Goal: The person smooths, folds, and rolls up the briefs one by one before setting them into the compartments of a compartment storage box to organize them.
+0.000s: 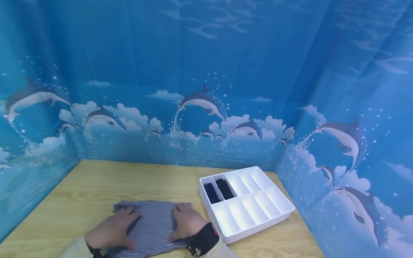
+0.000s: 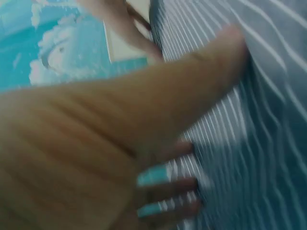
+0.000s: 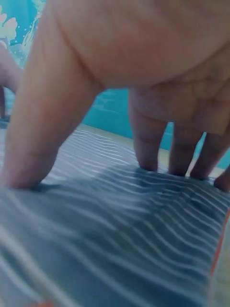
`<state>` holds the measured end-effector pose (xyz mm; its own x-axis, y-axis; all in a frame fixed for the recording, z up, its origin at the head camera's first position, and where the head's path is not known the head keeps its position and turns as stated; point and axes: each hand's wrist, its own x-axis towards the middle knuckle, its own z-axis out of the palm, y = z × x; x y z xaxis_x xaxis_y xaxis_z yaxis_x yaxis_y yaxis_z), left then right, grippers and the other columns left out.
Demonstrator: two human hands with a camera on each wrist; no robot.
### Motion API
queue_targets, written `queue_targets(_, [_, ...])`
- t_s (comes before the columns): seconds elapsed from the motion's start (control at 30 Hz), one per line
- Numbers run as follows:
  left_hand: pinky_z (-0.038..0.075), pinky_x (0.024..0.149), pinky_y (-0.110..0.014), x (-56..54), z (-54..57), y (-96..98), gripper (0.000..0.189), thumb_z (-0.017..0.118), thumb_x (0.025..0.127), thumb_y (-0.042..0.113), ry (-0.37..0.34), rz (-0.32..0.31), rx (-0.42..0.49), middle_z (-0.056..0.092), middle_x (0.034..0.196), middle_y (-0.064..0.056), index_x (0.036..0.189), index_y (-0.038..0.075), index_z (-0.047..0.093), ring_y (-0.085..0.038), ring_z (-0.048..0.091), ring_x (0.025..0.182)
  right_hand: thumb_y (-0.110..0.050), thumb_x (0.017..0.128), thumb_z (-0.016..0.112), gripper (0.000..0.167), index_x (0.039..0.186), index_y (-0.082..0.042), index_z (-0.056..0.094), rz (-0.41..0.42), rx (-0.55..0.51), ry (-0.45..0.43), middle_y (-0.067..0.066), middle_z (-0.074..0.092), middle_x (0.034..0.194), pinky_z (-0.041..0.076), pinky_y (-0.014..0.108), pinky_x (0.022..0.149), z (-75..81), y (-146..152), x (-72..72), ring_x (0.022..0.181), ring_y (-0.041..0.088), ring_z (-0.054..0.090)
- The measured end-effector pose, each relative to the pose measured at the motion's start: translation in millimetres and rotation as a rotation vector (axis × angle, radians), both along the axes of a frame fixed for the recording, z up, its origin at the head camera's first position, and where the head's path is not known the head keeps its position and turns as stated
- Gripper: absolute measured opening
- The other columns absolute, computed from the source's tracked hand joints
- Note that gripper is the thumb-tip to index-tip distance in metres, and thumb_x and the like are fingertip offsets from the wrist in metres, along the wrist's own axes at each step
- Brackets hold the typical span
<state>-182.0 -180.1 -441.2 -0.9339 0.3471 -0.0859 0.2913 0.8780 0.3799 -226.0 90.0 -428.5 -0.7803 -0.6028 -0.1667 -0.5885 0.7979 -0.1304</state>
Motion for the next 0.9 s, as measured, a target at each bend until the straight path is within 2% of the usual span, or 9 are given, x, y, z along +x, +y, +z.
queue_targets(0.13, [0.045, 0.104, -0.062, -11.6, 0.0, -10.9, 0.090, 0.098, 0.062, 0.042, 0.031, -0.082, 0.024, 0.056, 0.139, -0.023, 0.135, 0.001, 0.062, -0.047, 0.052, 0.129, -0.062, 0.075, 0.084, 0.095, 0.149, -0.011, 0.054, -0.069, 0.008, 0.020, 0.010, 0.049, 0.155, 0.046, 0.042, 0.110, 0.4, -1.5, 6.9, 0.142, 0.029, 0.046])
queue_targets(0.23, [0.046, 0.103, -0.062, -15.2, 1.5, -12.3, 0.087, 0.097, 0.064, 0.041, 0.045, -0.123, 0.014, 0.057, 0.138, -0.022, 0.134, 0.002, 0.063, -0.047, 0.053, 0.128, -0.062, 0.075, 0.083, 0.094, 0.147, -0.009, 0.055, -0.104, 0.009, 0.008, 0.013, 0.051, 0.153, 0.044, 0.044, 0.112, 1.0, -2.2, 11.7, 0.141, 0.032, 0.047])
queue_targets(0.37, [0.045, 0.104, -0.062, -15.2, 8.3, -4.4, 0.081, 0.096, 0.066, 0.043, 0.052, -0.161, -0.019, 0.060, 0.136, -0.021, 0.131, 0.004, 0.066, -0.046, 0.054, 0.127, -0.060, 0.076, 0.084, 0.092, 0.146, -0.007, 0.056, -0.093, 0.017, 0.037, 0.015, 0.052, 0.151, 0.041, 0.042, 0.115, 3.1, -3.3, 14.5, 0.140, 0.033, 0.048])
queue_targets(0.43, [0.044, 0.105, -0.063, -14.3, 11.7, 1.7, 0.081, 0.096, 0.065, 0.043, 0.082, -0.177, -0.023, 0.061, 0.135, -0.020, 0.129, 0.005, 0.067, -0.045, 0.056, 0.126, -0.058, 0.076, 0.085, 0.091, 0.146, -0.007, 0.055, -0.081, 0.024, 0.054, 0.014, 0.053, 0.150, 0.040, 0.042, 0.115, 5.3, -3.9, 13.7, 0.139, 0.032, 0.049])
queue_targets(0.53, [0.044, 0.105, -0.063, -13.3, 13.0, 9.3, 0.080, 0.098, 0.064, 0.038, 0.064, -0.151, -0.004, 0.060, 0.135, -0.021, 0.130, 0.005, 0.066, -0.045, 0.055, 0.127, -0.052, 0.074, 0.089, 0.087, 0.143, -0.009, 0.058, -0.089, 0.012, 0.044, 0.012, 0.056, 0.146, 0.045, 0.044, 0.111, 7.4, -3.5, 12.5, 0.135, 0.030, 0.052])
queue_targets(0.7, [0.048, 0.101, -0.061, -13.1, 8.3, 11.6, 0.077, 0.099, 0.063, 0.027, -0.054, -0.038, 0.003, 0.059, 0.131, -0.017, 0.129, 0.007, 0.066, -0.041, 0.058, 0.122, -0.050, 0.070, 0.092, 0.083, 0.138, -0.011, 0.063, -0.100, 0.007, 0.031, 0.009, 0.060, 0.140, 0.051, 0.043, 0.103, 5.4, -1.3, 11.6, 0.129, 0.028, 0.055])
queue_targets(0.9, [0.049, 0.099, -0.062, -14.2, 5.1, 10.7, 0.079, 0.100, 0.061, 0.027, -0.062, -0.029, 0.013, 0.059, 0.130, -0.016, 0.129, 0.007, 0.066, -0.041, 0.058, 0.120, -0.054, 0.069, 0.091, 0.084, 0.138, -0.015, 0.062, -0.086, 0.024, 0.047, 0.006, 0.059, 0.141, 0.053, 0.042, 0.100, 1.5, 0.4, 9.2, 0.129, 0.026, 0.055])
